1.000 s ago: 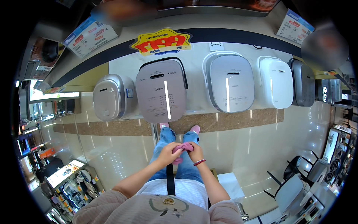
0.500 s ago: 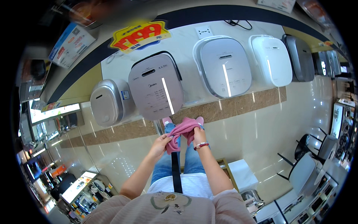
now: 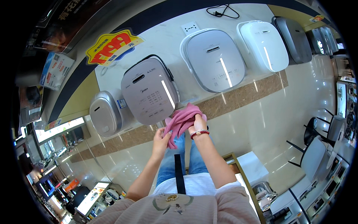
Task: The person wipes the exterior surfaces of several rice cookers on a display shelf using a pink cloth. They open the lids of the appliances to wipe the interior and the inner cooking pots, then close the lids and continue wiping the exteriors of the remaining units.
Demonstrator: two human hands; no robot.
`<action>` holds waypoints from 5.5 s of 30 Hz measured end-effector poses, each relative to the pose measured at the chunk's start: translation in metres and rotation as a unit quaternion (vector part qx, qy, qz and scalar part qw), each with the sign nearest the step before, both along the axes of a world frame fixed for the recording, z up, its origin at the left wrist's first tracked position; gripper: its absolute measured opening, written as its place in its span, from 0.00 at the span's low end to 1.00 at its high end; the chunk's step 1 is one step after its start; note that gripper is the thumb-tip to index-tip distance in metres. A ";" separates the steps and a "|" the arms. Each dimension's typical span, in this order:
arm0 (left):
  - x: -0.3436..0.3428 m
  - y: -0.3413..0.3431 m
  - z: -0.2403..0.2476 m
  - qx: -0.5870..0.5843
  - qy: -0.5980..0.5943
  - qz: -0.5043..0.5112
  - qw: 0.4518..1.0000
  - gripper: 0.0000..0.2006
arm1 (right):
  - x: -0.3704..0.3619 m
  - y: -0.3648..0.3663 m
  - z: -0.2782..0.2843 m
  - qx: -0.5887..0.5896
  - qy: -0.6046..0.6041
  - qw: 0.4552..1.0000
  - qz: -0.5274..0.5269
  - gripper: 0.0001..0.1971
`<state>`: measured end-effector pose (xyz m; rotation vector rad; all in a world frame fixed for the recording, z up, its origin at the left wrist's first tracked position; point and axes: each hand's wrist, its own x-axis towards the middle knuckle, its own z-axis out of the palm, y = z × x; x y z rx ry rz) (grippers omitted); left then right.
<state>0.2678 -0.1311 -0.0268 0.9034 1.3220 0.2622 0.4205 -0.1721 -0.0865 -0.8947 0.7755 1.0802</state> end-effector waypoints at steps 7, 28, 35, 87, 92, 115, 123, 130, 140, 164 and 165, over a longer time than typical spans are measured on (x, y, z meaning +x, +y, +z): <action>0.018 0.016 0.037 0.186 -0.005 0.031 0.982 0.17 | 0.002 0.013 0.019 -0.011 -0.074 0.993 -0.091 0.10; 0.047 0.060 -0.030 0.605 0.190 -0.219 0.742 0.18 | 0.017 0.131 0.027 -0.007 -0.708 0.607 0.361 0.29; 0.073 0.081 -0.030 0.630 0.217 -0.219 0.712 0.15 | 0.042 0.158 0.002 0.079 -0.646 0.684 0.330 0.29; -0.055 0.024 0.032 0.506 0.108 -0.152 0.842 0.10 | -0.130 0.041 0.031 0.187 0.135 0.944 0.235 0.10; -0.057 0.022 0.024 0.349 0.044 -0.123 0.928 0.08 | -0.129 0.033 0.021 0.203 0.077 0.949 0.230 0.08; -0.023 0.016 0.002 0.272 0.151 -0.182 0.933 0.21 | -0.102 0.028 -0.038 0.207 0.039 0.965 0.156 0.08; -0.003 0.040 0.012 0.258 0.275 -0.261 0.889 0.40 | -0.083 0.025 -0.029 0.230 0.068 0.957 0.165 0.07; 0.000 0.043 0.004 0.268 0.319 -0.318 0.852 0.40 | -0.072 0.030 -0.031 0.209 0.080 0.956 0.188 0.05; 0.004 0.044 0.001 0.233 0.330 -0.344 0.848 0.43 | -0.073 0.027 -0.052 0.204 0.088 0.952 0.212 0.07; 0.040 0.118 0.144 0.408 0.200 -0.092 0.886 0.35 | -0.098 0.050 0.003 0.097 -0.339 0.816 0.458 0.11; 0.039 0.124 0.148 0.395 0.174 -0.069 0.900 0.34 | -0.096 0.058 0.042 0.118 -0.083 0.924 0.353 0.11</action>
